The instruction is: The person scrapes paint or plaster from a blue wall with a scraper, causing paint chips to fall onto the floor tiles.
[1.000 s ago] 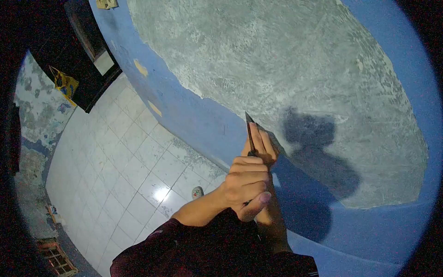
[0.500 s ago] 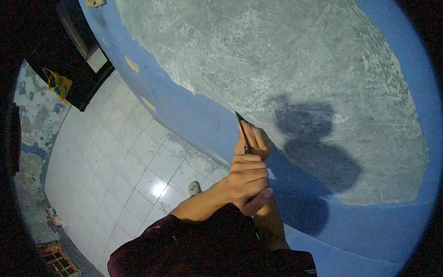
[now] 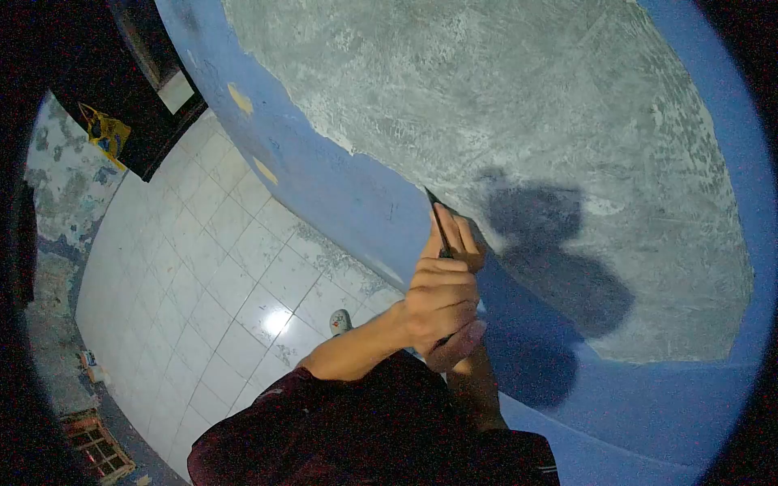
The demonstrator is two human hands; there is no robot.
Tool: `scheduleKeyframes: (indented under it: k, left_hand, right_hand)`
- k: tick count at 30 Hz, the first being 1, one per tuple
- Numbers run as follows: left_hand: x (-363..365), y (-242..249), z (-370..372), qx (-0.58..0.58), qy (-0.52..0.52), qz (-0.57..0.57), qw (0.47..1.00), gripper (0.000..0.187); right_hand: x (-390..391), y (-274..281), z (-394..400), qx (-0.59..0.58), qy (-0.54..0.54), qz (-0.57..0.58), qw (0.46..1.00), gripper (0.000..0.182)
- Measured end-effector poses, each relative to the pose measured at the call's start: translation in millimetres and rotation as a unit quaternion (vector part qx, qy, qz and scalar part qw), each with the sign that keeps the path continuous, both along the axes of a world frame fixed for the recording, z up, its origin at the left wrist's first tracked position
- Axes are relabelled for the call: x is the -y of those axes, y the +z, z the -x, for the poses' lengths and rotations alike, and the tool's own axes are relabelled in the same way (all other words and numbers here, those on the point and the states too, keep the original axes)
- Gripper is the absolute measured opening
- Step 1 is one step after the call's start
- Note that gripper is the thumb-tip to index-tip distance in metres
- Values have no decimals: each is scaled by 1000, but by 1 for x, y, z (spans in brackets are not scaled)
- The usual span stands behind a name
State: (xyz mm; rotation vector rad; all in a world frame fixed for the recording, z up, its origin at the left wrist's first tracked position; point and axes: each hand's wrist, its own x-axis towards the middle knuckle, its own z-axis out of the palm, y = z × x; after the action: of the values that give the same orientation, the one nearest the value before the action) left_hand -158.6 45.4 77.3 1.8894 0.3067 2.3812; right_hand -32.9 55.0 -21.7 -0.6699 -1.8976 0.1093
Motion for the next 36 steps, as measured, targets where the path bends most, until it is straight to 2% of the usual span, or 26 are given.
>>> scheduleKeyframes:
  k: [2, 5, 8, 13, 19, 23, 24, 25, 26, 27, 29, 30, 31, 32, 33, 35, 36]
  left_hand:
    - [-1, 2, 1, 18, 10, -13, 1000, 18]
    - [3, -1, 11, -35, 12, 16, 999, 20]
    - [-1, 5, 11, 14, 10, 0, 1000, 21]
    - [2, -4, 13, -35, 5, 33, 999, 22]
    - [9, -12, 8, -42, 1, 58, 997, 19]
    - [43, -26, 22, -79, 4, 108, 991, 7]
    - [54, -27, 24, -80, 49, 139, 986, 9]
    - [65, -29, 24, -79, 94, 172, 977, 20]
    - [77, -37, 24, -80, 92, 172, 978, 20]
    - [87, -49, 23, -29, 119, 269, 955, 31]
    - [104, -63, 19, 22, 143, 367, 919, 42]
    - [110, -67, 17, 132, -46, 472, 870, 47]
    - [113, -71, 16, 236, -231, 549, 768, 52]
    - [109, -82, 22, 214, -335, 568, 720, 33]
    - [103, -90, 24, 216, -337, 571, 717, 33]
    - [93, -95, 24, 298, -455, 554, 630, 23]
    - [88, -94, 24, 302, -457, 553, 628, 23]
  right_hand:
    - [0, -1, -1, -1, -1, -1, 1000, 24]
    - [2, -3, 1, -3, -1, -8, 1000, 24]
    - [2, -3, 0, -4, 0, -17, 1000, 24]
    - [9, -3, -1, -6, -9, -16, 1000, 24]
    - [-11, 23, 35, 19, -56, -50, 997, 24]
    - [-32, 32, 55, 53, -109, -77, 990, 24]
    - [-34, 32, 57, 60, -116, -84, 988, 24]
    - [-32, 31, 58, 71, -120, -91, 986, 24]
    - [-32, 33, 57, 80, -122, -101, 984, 26]
    - [-31, 35, 56, 89, -124, -111, 982, 27]
    - [-27, 41, 56, 128, -126, -148, 972, 32]
    - [-21, 46, 51, 177, -120, -162, 963, 34]
    - [-16, 48, 50, 179, -120, -159, 964, 34]
    - [-12, 49, 50, 196, -87, -165, 963, 33]
    - [-8, 50, 48, 214, -54, -170, 960, 33]
    - [3, 53, 43, 236, -30, -162, 958, 31]
    - [7, 56, 40, 255, -24, -134, 957, 32]
